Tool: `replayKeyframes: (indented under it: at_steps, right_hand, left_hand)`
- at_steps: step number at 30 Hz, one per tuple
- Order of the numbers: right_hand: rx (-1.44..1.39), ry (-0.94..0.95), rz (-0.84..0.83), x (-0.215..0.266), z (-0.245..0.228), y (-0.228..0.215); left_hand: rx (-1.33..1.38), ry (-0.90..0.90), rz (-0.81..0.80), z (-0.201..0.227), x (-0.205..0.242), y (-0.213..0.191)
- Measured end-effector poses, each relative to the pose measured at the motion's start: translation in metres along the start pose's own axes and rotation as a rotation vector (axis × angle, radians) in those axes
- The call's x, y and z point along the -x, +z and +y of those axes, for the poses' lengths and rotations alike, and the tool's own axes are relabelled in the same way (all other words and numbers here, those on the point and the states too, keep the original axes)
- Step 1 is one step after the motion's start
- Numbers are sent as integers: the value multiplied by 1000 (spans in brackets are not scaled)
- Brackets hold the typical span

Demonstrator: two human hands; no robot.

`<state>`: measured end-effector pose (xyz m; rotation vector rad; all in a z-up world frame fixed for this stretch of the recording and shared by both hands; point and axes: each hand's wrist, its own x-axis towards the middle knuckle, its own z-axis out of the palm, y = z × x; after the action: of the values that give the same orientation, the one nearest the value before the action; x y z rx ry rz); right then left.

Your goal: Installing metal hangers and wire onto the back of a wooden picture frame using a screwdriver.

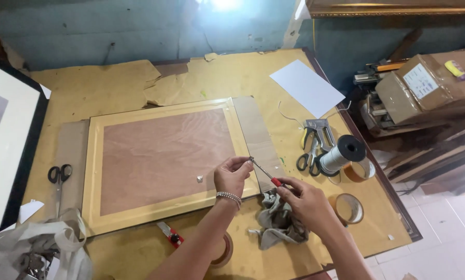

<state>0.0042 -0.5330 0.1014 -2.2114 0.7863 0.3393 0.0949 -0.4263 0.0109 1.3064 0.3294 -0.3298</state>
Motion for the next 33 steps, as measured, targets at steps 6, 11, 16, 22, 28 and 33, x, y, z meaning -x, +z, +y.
replayKeyframes:
  at_steps: [6,11,16,22,28,33]
  right_hand:
    - [170,-78,2,-34,7,-1]
    - [300,-403,179,-62,29,-1]
    - [303,-587,344,-95,25,-2]
    - [463,-684,282,-120,-14,-14]
    - [458,-703,175,-134,-31,-18]
    - [507,-753,146,-141,-32,-20]
  left_hand:
    - [-342,93,43,2,-20,7]
    - [-639,295,28,-18,-54,4]
    - [-909,88,-185,-37,-107,2]
    - [-1008,-15,-303,-16,-127,9]
    - [-967,-139,-337,0,-122,10]
    - [-983,-180,-361,4,-118,10]
